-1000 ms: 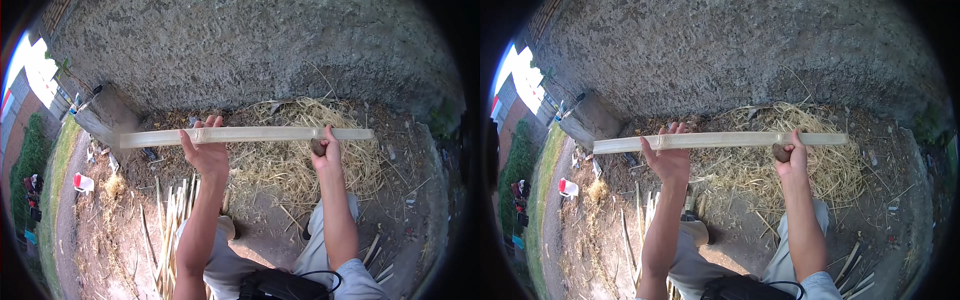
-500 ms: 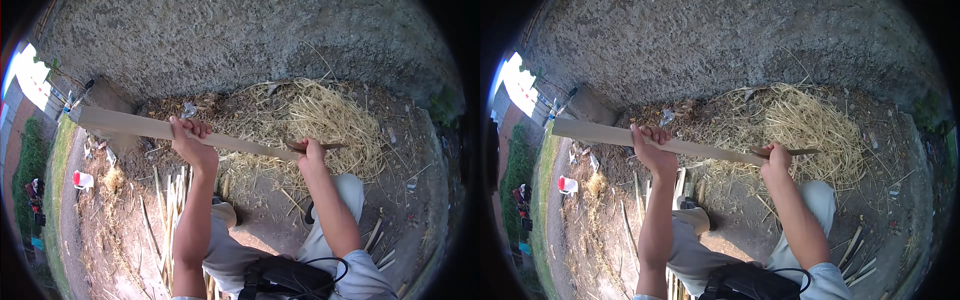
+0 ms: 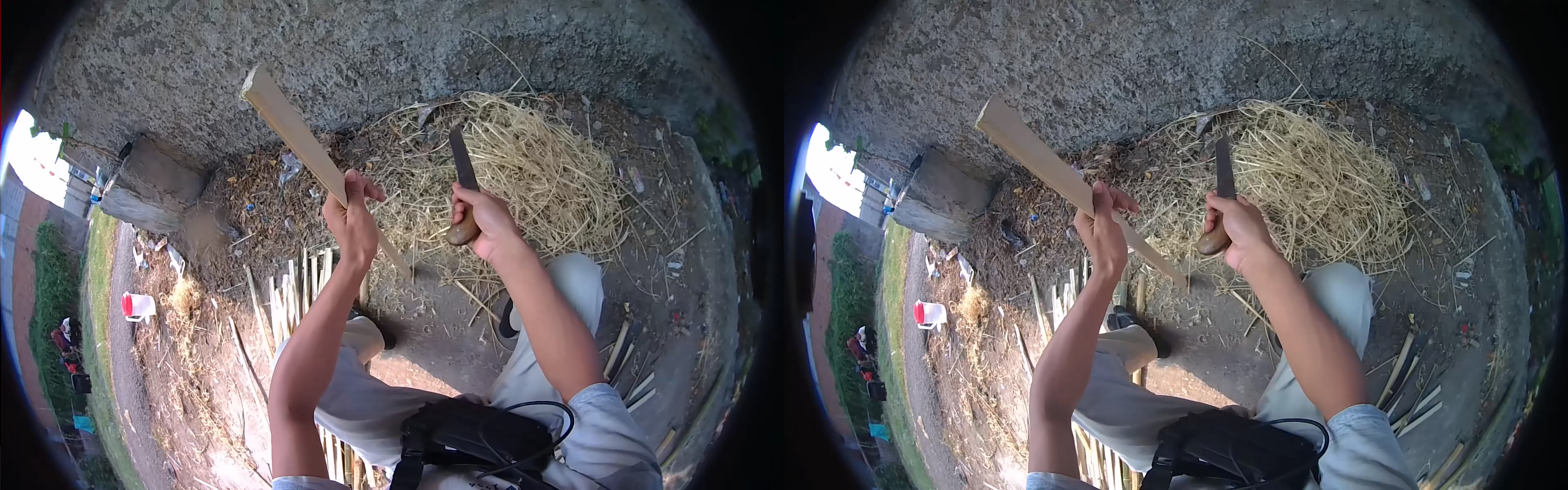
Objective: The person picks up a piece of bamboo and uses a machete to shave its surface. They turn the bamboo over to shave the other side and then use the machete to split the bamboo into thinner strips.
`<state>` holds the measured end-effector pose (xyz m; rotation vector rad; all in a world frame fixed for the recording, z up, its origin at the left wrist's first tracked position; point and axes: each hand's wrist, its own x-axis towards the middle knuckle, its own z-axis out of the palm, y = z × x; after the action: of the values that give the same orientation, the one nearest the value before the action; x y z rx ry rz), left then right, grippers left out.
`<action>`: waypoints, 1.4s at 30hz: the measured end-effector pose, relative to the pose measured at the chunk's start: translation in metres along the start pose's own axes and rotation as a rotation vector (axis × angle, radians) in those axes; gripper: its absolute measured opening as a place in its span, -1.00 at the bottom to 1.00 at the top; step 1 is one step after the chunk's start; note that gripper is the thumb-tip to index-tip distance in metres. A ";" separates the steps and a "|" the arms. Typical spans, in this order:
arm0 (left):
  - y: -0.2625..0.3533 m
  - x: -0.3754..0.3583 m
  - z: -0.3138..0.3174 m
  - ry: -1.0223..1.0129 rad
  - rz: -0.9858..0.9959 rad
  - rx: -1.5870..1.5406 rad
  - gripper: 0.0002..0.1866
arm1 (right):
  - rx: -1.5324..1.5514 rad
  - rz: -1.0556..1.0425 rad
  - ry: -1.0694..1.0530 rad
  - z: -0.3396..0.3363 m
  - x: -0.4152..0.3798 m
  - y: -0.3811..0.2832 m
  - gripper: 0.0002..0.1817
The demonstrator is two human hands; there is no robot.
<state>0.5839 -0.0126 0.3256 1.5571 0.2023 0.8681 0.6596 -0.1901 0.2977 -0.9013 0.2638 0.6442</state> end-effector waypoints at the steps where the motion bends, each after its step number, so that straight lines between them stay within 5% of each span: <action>1: 0.003 -0.001 0.002 0.007 -0.007 -0.013 -0.58 | 0.036 0.035 -0.009 -0.002 0.003 0.000 -0.87; 7: 0.016 0.007 -0.008 -0.104 -0.167 0.398 -0.67 | -0.154 0.026 -0.025 0.004 -0.007 0.003 -0.92; 9: 0.022 0.007 -0.003 -0.065 -0.003 0.388 -0.71 | -0.207 0.049 -0.051 0.005 -0.016 0.000 -0.93; 13: 0.026 0.020 -0.006 0.016 0.104 0.174 -0.70 | -0.438 0.038 -0.102 -0.005 -0.014 0.016 -0.85; 20: 0.045 0.047 -0.029 0.043 0.157 -0.120 -0.77 | -1.350 -0.268 -0.049 -0.022 -0.019 0.082 -0.64; 24: 0.049 0.047 -0.043 0.076 -0.049 -0.434 -0.70 | -1.310 -0.268 -0.184 -0.043 -0.018 0.127 -0.61; 30: 0.048 0.046 -0.024 0.349 0.024 -0.176 -0.64 | -1.133 -0.366 -0.101 -0.017 -0.035 0.157 -0.64; 31: 0.048 0.046 -0.025 0.357 0.022 -0.177 -0.64 | -1.121 -0.500 -0.099 -0.019 -0.030 0.170 -0.61; 35: 0.048 0.041 -0.032 0.377 0.024 -0.190 -0.62 | -1.239 -0.473 -0.001 -0.061 -0.020 0.239 -0.52; 38: 0.048 0.039 -0.037 0.353 0.033 -0.220 -0.61 | -1.257 -0.281 0.005 -0.073 -0.020 0.222 -0.50; 42: 0.050 0.031 -0.032 0.322 0.038 -0.227 -0.61 | -1.150 -0.493 -0.041 -0.049 -0.025 0.207 -0.52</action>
<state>0.5679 0.0209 0.3816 1.2091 0.2946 1.1303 0.5147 -0.1461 0.1469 -1.9658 -0.4243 0.3067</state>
